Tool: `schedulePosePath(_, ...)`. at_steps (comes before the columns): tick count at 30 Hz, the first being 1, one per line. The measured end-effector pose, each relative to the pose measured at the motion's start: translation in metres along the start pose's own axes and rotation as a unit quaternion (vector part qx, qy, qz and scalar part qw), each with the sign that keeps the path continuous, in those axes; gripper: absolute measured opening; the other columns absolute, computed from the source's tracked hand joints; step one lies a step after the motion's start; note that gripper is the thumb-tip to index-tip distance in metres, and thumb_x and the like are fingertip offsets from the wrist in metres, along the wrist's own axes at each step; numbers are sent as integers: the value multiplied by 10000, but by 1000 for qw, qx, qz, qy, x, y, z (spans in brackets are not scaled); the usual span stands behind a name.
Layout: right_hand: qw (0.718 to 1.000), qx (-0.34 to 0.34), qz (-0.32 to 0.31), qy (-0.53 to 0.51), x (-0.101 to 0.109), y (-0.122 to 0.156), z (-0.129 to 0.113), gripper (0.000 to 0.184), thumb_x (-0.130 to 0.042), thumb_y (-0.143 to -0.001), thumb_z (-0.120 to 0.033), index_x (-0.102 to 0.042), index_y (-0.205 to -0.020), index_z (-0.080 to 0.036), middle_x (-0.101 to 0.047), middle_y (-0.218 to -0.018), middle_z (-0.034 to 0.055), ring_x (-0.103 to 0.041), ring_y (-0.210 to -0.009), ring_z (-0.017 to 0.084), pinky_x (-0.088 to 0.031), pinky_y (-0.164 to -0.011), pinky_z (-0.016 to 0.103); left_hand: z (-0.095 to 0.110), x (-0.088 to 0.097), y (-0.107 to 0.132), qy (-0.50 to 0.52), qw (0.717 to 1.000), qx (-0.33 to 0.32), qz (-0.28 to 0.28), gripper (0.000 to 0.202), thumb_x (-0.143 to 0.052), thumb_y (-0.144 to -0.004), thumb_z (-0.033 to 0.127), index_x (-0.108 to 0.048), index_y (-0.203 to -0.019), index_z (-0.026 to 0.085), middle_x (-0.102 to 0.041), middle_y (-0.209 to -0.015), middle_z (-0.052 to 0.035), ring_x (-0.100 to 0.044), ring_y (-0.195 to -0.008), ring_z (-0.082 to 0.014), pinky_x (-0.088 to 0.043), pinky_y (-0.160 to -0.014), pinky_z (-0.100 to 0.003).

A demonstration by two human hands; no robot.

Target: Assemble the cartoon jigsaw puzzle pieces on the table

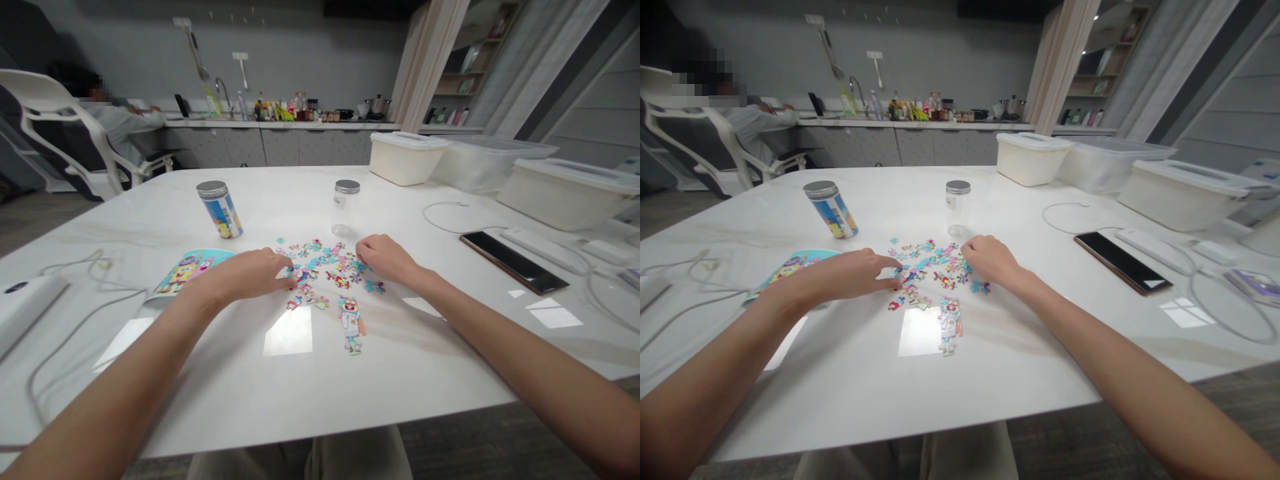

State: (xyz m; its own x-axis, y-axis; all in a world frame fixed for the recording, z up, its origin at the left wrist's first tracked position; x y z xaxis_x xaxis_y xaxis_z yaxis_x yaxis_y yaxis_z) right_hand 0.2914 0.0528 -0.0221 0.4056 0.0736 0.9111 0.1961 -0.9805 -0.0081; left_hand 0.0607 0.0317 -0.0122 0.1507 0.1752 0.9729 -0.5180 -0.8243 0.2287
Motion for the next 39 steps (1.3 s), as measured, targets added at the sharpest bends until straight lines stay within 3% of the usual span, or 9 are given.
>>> schedulePosePath(6, 1000, 3, 4, 1, 0, 1, 0, 231, -392, -770, -213, -458, -551, -184, -522, -600, 40, -420, -580, 144, -250, -563, 284, -19, -2, 2, 4, 1000, 3, 10, 415, -433, -915, 473, -634, -1191, 239, -700, -863, -105, -660, -722, -213, -417, -573, -270)
schedulePosePath(12, 1000, 3, -2, 13, 0, 1, -3, 233, -396, -776, -215, -407, -544, -188, -452, -561, 16, -364, -548, 132, -231, -538, 282, -23, -2, 2, 14, 1000, 15, -8, 380, -466, -894, 463, -672, -1111, 229, -702, -824, -92, -628, -606, -181, -400, -535, -258)
schedulePosePath(18, 999, 7, -9, 40, -1, 1, -5, 237, -395, -787, -216, -377, -553, -190, -385, -545, -4, -304, -530, 123, -215, -526, 281, 3, 5, 3, 53, 998, -37, 6, 385, -458, -924, 423, -626, -1248, 300, -729, -873, -47, -662, -733, -185, -451, -679, -268)
schedulePosePath(22, 999, 6, -9, 41, -1, 1, -4, 235, -396, -790, -221, -375, -557, -189, -390, -547, -2, -305, -528, 122, -212, -522, 283, 17, 5, 4, 71, 995, -69, -3, 363, -476, -934, 402, -638, -1247, 316, -740, -911, -31, -666, -773, -173, -452, -760, -266)
schedulePosePath(30, 999, 2, -15, 44, -2, 1, -4, 240, -395, -795, -226, -371, -559, -192, -381, -548, -4, -313, -532, 125, -222, -529, 285, -1, 0, 3, 31, 998, -56, 15, 312, -490, -900, 411, -703, -1082, 273, -730, -878, -55, -657, -782, -209, -436, -665, -277)
schedulePosePath(34, 999, -2, -19, 44, -2, 2, -4, 244, -395, -799, -224, -368, -559, -192, -385, -544, -3, -316, -533, 126, -221, -530, 284, 8, 5, 5, 37, 998, -53, 16, 295, -487, -903, 427, -709, -991, 255, -701, -767, -46, -641, -731, -209, -434, -661, -283)
schedulePosePath(39, 999, 7, -20, 46, -1, 2, -5, 251, -389, -803, -209, -349, -555, -193, -379, -542, -5, -316, -534, 127, -217, -530, 282, 24, 8, 6, 47, 998, -40, -6, 278, -488, -910, 396, -686, -1031, 243, -680, -752, -50, -640, -730, -210, -416, -614, -271)
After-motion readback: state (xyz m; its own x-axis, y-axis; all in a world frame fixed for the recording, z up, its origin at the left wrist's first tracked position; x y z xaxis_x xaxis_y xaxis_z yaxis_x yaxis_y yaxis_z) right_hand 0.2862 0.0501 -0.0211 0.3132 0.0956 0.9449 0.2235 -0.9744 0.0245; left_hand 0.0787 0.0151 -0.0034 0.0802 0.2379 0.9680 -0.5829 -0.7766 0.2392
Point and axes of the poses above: each hand's wrist, its own y-axis away from the middle knuckle, its own x-axis out of the back of the hand, z = x × y, the point moved 4 cm from there along -y, towards the middle knuckle
